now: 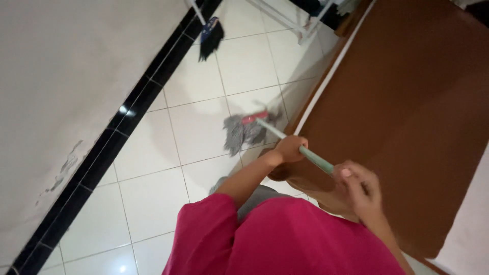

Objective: The person mops a tiled floor with a mop held in both hands, passing the mop from hand to hand as needed to clean the entire floor.

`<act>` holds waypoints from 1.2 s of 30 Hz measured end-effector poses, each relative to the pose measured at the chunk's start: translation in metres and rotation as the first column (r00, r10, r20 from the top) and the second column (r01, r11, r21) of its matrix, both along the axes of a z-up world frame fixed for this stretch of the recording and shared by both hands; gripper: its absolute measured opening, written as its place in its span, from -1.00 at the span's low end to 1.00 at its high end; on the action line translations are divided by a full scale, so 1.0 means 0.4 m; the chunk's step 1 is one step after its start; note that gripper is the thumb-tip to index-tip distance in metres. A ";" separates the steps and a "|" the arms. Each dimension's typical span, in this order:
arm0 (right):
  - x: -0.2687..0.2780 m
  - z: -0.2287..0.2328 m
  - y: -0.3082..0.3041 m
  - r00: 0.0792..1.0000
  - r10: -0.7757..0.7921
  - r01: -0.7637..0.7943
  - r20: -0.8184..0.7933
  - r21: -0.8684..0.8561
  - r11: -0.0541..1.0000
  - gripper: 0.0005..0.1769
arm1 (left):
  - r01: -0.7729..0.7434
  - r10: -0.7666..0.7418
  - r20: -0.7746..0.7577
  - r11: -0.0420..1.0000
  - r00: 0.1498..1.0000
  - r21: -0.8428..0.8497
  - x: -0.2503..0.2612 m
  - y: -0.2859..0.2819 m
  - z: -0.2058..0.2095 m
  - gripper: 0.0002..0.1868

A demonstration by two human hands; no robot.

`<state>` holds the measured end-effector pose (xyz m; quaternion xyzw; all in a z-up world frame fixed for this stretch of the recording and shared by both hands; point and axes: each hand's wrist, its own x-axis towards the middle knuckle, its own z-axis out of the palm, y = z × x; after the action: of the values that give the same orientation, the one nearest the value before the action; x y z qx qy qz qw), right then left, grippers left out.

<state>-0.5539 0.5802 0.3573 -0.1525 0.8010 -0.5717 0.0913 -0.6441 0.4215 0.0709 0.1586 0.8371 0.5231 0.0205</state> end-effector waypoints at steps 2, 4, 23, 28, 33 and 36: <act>0.004 -0.032 0.012 1.000 -0.015 0.015 -0.006 0.076 0.997 -0.76 | 0.021 -0.013 -0.090 0.996 0.996 0.087 -0.016 0.018 -0.043 -0.91; -0.002 -0.047 0.029 0.999 -0.028 0.030 -0.016 0.146 0.989 -0.80 | 0.049 -0.018 -0.182 0.985 0.983 0.168 -0.026 0.033 -0.054 -0.92; -0.197 -0.185 -0.009 0.970 -0.233 0.234 -0.069 -0.003 0.972 -0.68 | 0.283 -0.291 -0.178 0.957 0.940 -0.067 -0.355 0.074 -0.134 -0.85; -0.299 -0.274 -0.147 0.973 -0.100 0.134 -0.210 0.158 0.978 -0.75 | 0.222 -0.212 -0.297 0.975 0.931 0.000 -0.494 -0.028 -0.206 -0.68; -0.413 -0.119 -0.201 0.967 -0.250 0.252 -0.055 0.022 0.968 -0.81 | 0.139 -0.104 -0.324 0.986 0.940 0.087 -0.536 -0.101 -0.097 -0.80; -0.500 -0.028 -0.160 0.956 -0.291 0.292 0.036 -0.016 0.956 -0.65 | 0.141 -0.141 -0.138 0.990 0.980 -0.010 -0.529 -0.117 -0.008 -0.80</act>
<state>-0.7537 0.5163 0.3460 -0.0241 0.8070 -0.5898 0.0179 -0.8556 0.3745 0.0676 0.2535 0.8233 0.5078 -0.0007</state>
